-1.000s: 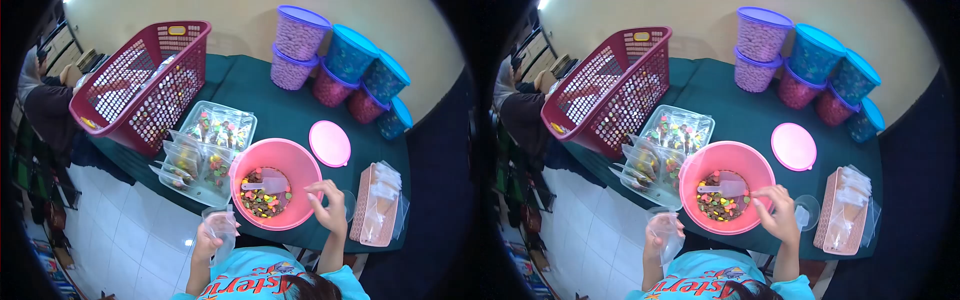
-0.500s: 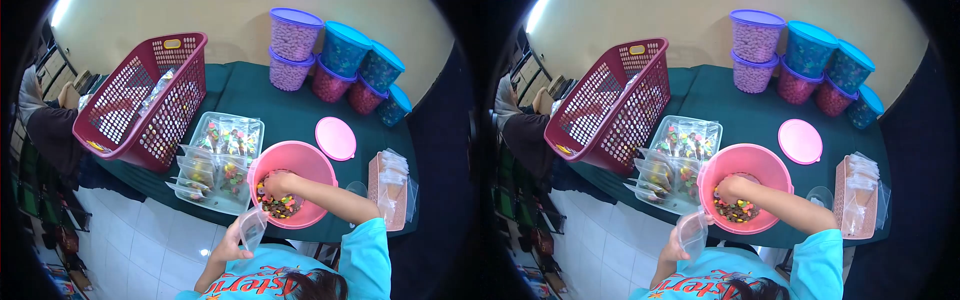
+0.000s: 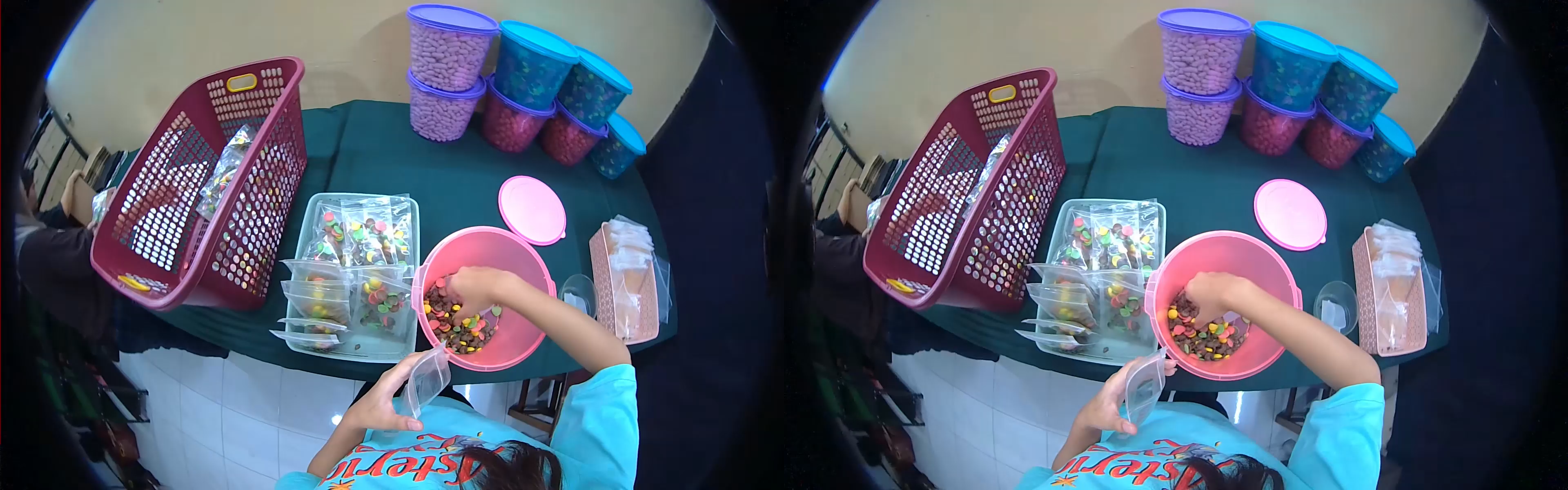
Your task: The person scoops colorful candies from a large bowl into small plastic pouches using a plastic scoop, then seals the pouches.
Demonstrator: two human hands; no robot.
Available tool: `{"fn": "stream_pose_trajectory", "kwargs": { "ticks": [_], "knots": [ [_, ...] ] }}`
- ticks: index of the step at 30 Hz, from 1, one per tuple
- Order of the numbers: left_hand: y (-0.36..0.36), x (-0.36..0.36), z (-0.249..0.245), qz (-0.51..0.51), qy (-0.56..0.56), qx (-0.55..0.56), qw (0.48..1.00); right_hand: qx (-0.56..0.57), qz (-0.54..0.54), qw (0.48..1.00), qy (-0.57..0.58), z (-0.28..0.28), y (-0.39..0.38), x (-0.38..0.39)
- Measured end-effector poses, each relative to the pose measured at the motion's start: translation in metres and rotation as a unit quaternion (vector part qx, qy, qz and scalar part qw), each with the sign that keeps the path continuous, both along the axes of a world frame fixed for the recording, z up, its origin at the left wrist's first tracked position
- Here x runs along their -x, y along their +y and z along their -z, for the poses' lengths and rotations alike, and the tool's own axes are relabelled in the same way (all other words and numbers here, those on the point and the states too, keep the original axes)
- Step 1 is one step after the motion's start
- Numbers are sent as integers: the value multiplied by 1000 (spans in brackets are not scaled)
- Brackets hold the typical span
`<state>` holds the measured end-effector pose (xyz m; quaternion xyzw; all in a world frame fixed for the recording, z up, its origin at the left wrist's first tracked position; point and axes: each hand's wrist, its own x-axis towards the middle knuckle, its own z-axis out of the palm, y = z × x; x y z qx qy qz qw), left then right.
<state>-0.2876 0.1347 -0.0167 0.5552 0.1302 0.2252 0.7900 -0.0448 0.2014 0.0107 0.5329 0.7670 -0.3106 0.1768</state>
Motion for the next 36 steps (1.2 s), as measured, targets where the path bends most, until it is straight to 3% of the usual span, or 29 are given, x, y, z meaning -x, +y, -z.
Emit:
{"fn": "stream_pose_trajectory", "kwargs": {
  "ticks": [2, 4, 11, 14, 16, 19, 23, 29, 31, 36],
  "knots": [
    [6, 2, 1, 24, 0, -2, 1000, -30, 44, 998, -26, -2, -6, -11],
    [11, 1, 1, 49, 1, -5, 999, -69, 76, 981, -162, 0, -13, -19],
    [20, -2, 6, 100, 3, -4, 995, -187, 212, 926, -251, 47, -35, -28],
    [21, -3, 10, 107, -8, -19, 994, -167, 196, 927, -274, 57, -33, -26],
    [19, -4, 11, 102, -15, -27, 994, -64, 200, 945, -251, 51, -24, -25],
    [15, -4, 11, 84, -17, -24, 996, -72, 198, 934, -287, 36, -15, -20],
    [9, -7, 9, 56, -15, -16, 998, -118, 130, 943, -282, 60, -13, -21],
    [-7, -10, 13, -1, -25, -6, 1000, -150, -15, 964, -218, 39, -10, -9],
    [-13, -13, 13, -23, -26, -5, 999, -166, -48, 974, -148, 34, -7, -8],
    [-30, -19, 10, -76, -22, 7, 997, -113, -26, 983, -141, 26, 1, -16]
  ]
}}
